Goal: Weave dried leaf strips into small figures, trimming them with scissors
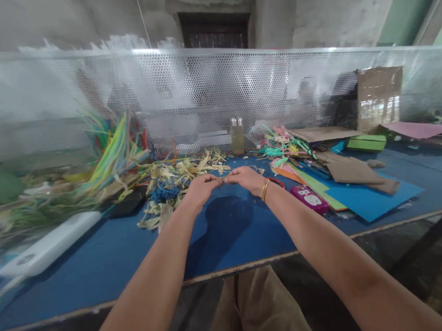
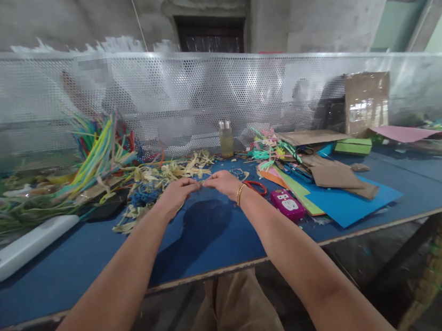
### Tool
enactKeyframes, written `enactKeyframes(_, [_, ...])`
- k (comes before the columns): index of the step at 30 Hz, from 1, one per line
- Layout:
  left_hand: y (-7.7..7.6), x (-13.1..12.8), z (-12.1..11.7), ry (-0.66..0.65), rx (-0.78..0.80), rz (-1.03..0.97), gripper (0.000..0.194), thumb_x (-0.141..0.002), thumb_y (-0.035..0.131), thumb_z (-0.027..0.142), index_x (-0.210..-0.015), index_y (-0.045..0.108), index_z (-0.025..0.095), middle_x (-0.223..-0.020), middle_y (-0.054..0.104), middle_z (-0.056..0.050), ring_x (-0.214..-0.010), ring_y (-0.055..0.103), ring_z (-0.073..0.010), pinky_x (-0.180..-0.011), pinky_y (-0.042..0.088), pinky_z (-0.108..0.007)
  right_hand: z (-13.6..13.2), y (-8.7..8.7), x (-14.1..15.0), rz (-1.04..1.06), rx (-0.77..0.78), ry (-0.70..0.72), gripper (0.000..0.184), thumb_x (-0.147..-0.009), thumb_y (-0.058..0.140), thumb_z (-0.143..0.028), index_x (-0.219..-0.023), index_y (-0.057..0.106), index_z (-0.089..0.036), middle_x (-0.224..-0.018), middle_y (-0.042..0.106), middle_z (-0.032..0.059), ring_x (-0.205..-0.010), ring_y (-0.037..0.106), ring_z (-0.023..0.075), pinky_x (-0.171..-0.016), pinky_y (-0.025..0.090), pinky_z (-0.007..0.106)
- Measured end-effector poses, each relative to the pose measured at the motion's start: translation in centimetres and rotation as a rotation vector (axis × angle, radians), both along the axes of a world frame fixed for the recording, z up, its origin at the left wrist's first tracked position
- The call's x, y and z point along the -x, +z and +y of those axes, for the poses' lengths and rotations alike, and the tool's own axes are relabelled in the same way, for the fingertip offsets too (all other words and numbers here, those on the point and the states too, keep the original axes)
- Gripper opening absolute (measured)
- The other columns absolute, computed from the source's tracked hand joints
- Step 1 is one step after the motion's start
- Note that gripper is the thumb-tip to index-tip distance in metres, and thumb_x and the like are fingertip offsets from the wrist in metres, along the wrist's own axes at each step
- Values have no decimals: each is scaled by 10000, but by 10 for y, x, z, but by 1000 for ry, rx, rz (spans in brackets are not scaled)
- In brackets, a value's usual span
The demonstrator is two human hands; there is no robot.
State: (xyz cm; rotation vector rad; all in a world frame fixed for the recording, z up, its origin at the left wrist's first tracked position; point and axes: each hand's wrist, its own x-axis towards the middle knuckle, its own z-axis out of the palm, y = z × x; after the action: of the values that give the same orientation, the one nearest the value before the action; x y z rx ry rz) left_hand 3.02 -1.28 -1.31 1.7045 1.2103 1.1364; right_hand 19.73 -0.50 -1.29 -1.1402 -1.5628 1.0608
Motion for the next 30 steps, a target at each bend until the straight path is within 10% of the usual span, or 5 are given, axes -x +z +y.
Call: enactKeyframes(30, [6, -1, -5, 0, 81, -28, 235, -600, 624, 356, -741, 664, 172, -680, 617, -2, -649, 511, -148, -576, 353, -254, 2, -2, -1, -15, -5, 16, 114, -598, 678, -262, -552, 646, -162, -549, 576, -14, -567, 478, 99, -612, 374, 238])
